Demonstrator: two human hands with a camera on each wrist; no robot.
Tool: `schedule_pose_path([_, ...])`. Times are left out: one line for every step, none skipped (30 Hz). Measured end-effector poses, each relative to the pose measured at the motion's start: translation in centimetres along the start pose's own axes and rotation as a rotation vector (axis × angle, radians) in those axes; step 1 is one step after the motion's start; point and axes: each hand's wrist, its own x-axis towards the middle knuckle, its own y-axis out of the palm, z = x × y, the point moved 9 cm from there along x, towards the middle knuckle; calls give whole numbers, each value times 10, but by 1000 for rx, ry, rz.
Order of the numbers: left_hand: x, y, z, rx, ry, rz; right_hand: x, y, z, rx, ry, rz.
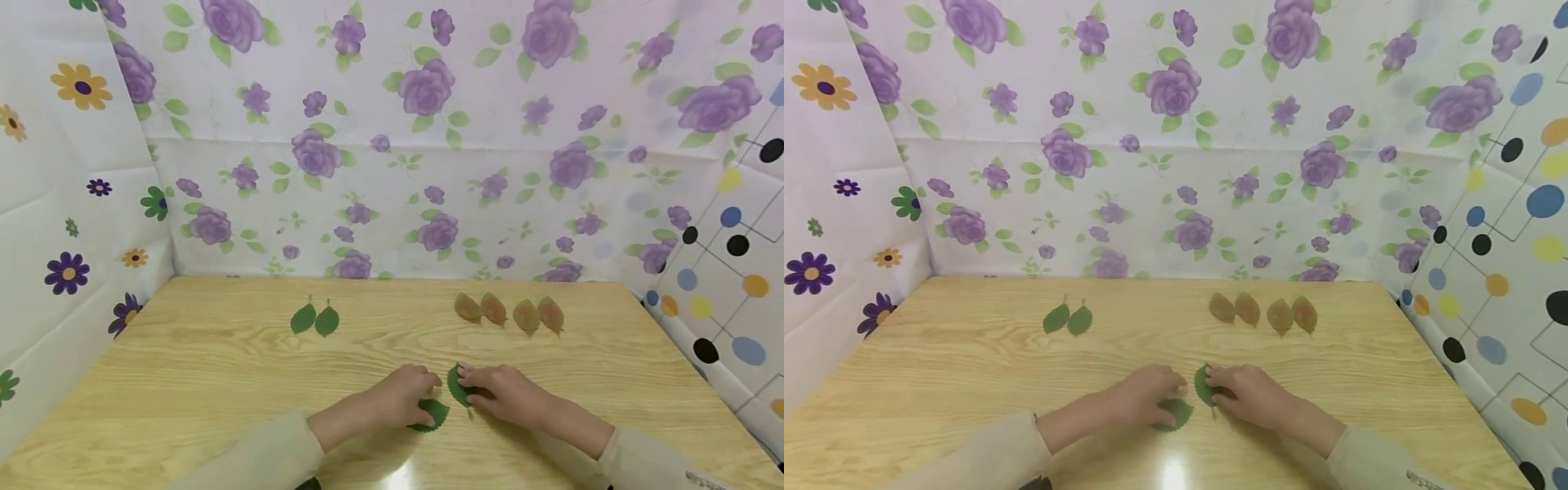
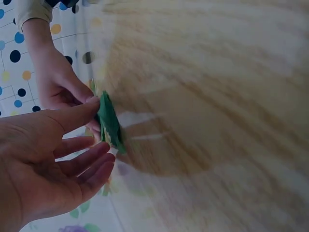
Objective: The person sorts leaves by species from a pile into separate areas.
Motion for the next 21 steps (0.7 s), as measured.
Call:
schedule_pose_path([1, 2, 0, 6, 1, 6, 0, 0, 0, 0, -2, -2])
schedule_pose_path([1, 4, 0, 22, 4, 6, 0, 0, 1, 0, -3, -6])
schedule_pose_path([2, 5, 0, 38, 7, 5, 0, 0, 1, -1, -6, -12])
schedule_pose_path([2, 6, 0, 46, 8, 3, 0, -1, 1, -4, -8, -18])
schedule_pose_path([3, 6, 0, 47, 9, 2, 0, -1, 1, -8, -10, -24])
schedule_pose_path([3, 6, 0, 48, 9, 0, 0, -2, 2, -11, -11, -28])
schedule_pose_path([4, 6, -1, 49, 9, -1, 0, -2, 2, -13, -10, -30])
schedule_pose_path([4, 6, -1, 45, 6, 1, 0, -2, 2, -14, -8, -30])
schedule_pose_path([4, 7, -1, 35, -1, 2, 0, -2, 2, -15, -5, -28])
schedule_pose_path([5, 7, 0, 22, -9, 2, -1, -2, 2, -13, -1, -25])
schedule_pose_path([5, 7, 1, 6, -22, 3, -1, -2, 2, -13, -2, -24])
schedule_pose_path([6, 8, 2, -3, -37, 4, -1, -2, 2, -12, 1, -21])
schedule_pose_path([6, 9, 4, -16, -51, 6, -1, -1, 2, -11, 1, -21])
schedule_pose_path([7, 10, 6, -26, -65, 8, -1, -1, 2, -12, 0, -21])
schedule_pose_path([7, 11, 7, -37, -71, 9, -1, 0, 1, -13, -1, -22])
schedule_pose_path([7, 11, 8, -53, -78, 14, -1, 1, 1, -14, -3, -23])
schedule_pose_path([7, 12, 9, -67, -83, 17, -1, 1, 1, -18, -5, -24])
schedule_pose_path([7, 12, 9, -75, -85, 19, -1, 2, 1, -18, -4, -23])
schedule_pose_path([6, 12, 10, -82, -87, 16, -1, 2, 1, -19, -5, -23])
schedule_pose_path([6, 12, 10, -91, -87, 9, -1, 2, 1, -20, -5, -21])
schedule_pose_path([5, 11, 11, -100, -88, 0, -1, 2, 1, -18, -4, -19])
